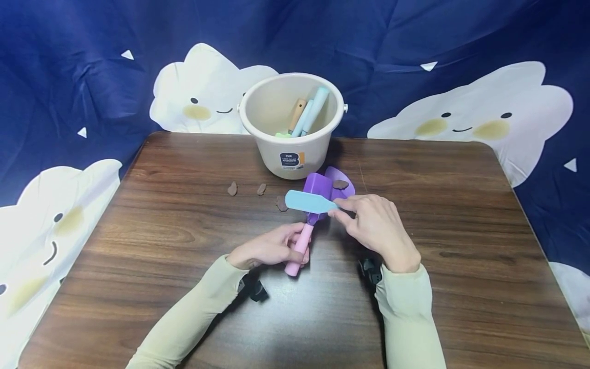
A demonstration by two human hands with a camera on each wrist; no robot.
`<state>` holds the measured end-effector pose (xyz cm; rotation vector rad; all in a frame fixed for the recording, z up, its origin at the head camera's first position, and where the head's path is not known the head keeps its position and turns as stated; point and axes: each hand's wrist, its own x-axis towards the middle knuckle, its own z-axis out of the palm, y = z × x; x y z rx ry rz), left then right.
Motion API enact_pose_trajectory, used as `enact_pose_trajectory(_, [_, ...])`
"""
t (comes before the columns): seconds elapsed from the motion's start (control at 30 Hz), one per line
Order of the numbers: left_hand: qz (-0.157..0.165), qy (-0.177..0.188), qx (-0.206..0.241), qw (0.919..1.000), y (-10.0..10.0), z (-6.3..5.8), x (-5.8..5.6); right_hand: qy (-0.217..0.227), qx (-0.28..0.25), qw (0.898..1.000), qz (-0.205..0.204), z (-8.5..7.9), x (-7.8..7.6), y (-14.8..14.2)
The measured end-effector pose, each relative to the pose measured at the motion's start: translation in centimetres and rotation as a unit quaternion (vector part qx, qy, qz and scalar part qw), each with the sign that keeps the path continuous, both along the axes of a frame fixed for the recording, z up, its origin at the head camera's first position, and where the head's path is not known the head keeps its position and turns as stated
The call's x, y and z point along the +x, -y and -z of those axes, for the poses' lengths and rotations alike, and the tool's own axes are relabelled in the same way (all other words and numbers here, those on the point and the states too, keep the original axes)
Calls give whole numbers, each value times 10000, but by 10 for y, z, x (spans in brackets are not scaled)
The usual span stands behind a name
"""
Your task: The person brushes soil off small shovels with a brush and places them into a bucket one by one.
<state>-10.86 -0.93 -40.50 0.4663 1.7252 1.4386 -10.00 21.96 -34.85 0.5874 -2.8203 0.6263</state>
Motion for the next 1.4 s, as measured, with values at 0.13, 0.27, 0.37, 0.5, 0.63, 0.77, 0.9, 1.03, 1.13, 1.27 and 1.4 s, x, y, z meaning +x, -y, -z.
enact_pose_trajectory(0.13, [-6,-31,-113,9999,-1,0,2,-113,-132,9997,188,3,-3,-3])
enact_pose_trajectory(0.27, [120,10,-224,9997,-3,1,4,-31,-266,9981,558,7,-8,-8])
enact_pose_trajectory(0.37, [220,37,-252,9994,-4,1,6,123,-335,9958,845,10,-11,-13])
enact_pose_trajectory(0.5, [288,92,-255,9992,-4,1,8,250,-404,9928,1104,12,-13,-16])
enact_pose_trajectory(0.63, [279,137,-292,9991,-3,1,9,115,-511,9911,1221,17,-16,-15])
enact_pose_trajectory(0.77, [314,62,-349,9989,-2,2,8,-243,-685,9889,1298,24,-20,-13])
enact_pose_trajectory(0.9, [326,17,-201,9993,2,0,4,-608,-1099,9847,1207,28,-22,-13])
enact_pose_trajectory(1.03, [134,349,201,9991,6,-3,-2,-397,-1571,9837,782,26,-20,-11])
enact_pose_trajectory(1.13, [21,647,425,9970,9,-5,-5,122,-1572,9871,286,23,-17,-8])
enact_pose_trajectory(1.27, [-10,821,525,9952,12,-8,-8,753,-1325,9881,-227,22,-15,-4])
enact_pose_trajectory(1.4, [-3,862,459,9952,14,-11,-9,1141,-1219,9856,-251,23,-15,-2])
